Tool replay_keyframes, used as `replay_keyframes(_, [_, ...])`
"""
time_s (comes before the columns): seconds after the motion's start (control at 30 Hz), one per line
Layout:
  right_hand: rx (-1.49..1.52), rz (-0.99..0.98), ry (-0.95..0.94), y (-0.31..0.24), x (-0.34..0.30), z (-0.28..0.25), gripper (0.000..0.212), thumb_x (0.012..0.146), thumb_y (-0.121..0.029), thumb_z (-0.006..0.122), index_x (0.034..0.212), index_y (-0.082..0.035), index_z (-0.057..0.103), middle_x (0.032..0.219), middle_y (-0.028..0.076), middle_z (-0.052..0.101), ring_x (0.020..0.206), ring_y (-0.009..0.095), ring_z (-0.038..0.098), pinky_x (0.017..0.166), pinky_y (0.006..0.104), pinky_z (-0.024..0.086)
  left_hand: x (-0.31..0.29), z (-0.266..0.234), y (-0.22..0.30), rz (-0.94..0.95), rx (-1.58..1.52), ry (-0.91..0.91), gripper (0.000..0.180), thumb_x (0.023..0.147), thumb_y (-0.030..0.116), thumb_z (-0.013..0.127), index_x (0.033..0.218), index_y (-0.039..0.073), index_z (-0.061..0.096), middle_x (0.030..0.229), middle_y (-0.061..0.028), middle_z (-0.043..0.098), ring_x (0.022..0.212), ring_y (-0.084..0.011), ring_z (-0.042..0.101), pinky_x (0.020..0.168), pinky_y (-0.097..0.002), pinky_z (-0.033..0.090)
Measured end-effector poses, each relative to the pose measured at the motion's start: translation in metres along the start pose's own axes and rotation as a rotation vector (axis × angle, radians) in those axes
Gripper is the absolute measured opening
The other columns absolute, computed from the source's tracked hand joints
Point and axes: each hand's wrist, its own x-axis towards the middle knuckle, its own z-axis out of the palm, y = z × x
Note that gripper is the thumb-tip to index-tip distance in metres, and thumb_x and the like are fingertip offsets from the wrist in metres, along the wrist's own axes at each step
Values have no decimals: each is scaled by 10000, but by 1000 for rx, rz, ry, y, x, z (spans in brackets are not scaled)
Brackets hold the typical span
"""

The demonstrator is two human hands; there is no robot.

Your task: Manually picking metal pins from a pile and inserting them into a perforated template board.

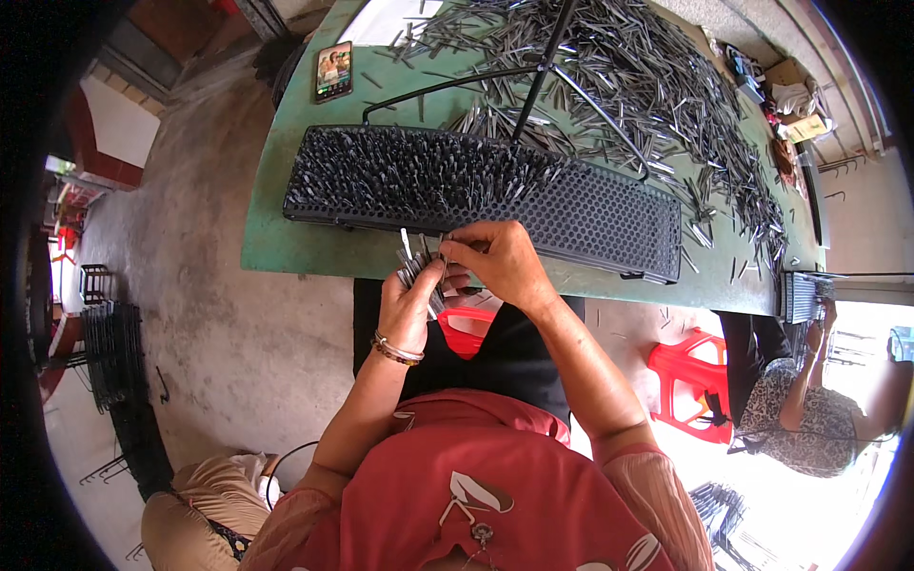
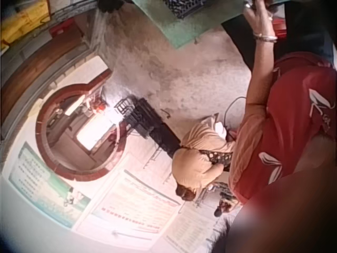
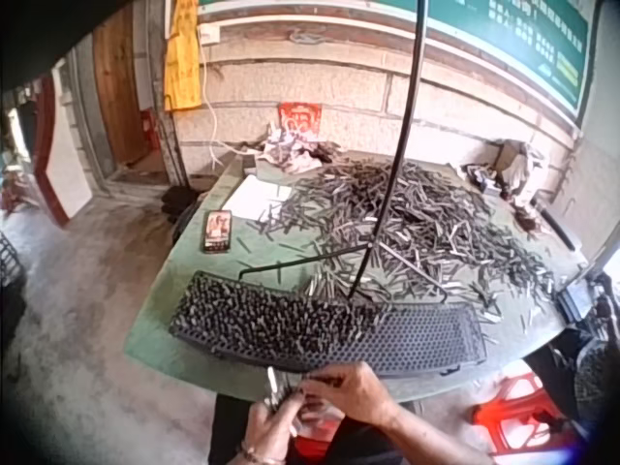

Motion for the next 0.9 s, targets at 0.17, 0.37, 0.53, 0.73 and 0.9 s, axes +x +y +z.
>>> replay_keyframes(0.17, [9,75,-39,-5,-2,-2,224,818,-144,683,920,54,671,731,85,676,663,76,597,581,237,485,-1,-6,7,-66,53,-75,241,922,175,546,1049,-28,573,904,-126,661,795,-185,663,627,-286,561])
replay_keyframes(0.37, [143,19,47,-4,1,-9,199,830,-121,681,950,38,673,792,60,678,731,77,595,655,225,487,1,-8,10,-100,18,-69,253,921,202,552,1047,-16,575,962,-148,660,843,-196,659,652,-300,560])
replay_keyframes(0.53, [-82,-161,255,-12,23,-16,182,824,-125,696,955,1,686,827,39,678,749,60,587,682,214,470,1,-9,10,-164,-8,-66,274,916,221,560,1058,-12,569,1009,-160,648,893,-218,649,665,-321,559])
replay_keyframes(0.73, [-177,-267,239,1,34,-15,176,805,-107,701,959,-24,693,852,61,685,743,85,594,680,236,473,-1,-10,8,-203,9,-93,284,918,230,553,1070,-9,565,1008,-159,648,897,-222,650,657,-317,553])
replay_keyframes(0.9, [-260,-355,272,4,34,-14,170,788,-99,710,943,-30,697,860,84,688,740,123,617,681,252,479,1,-11,7,-234,0,-103,271,910,235,550,1068,19,592,1006,-146,660,879,-207,653,648,-319,550])
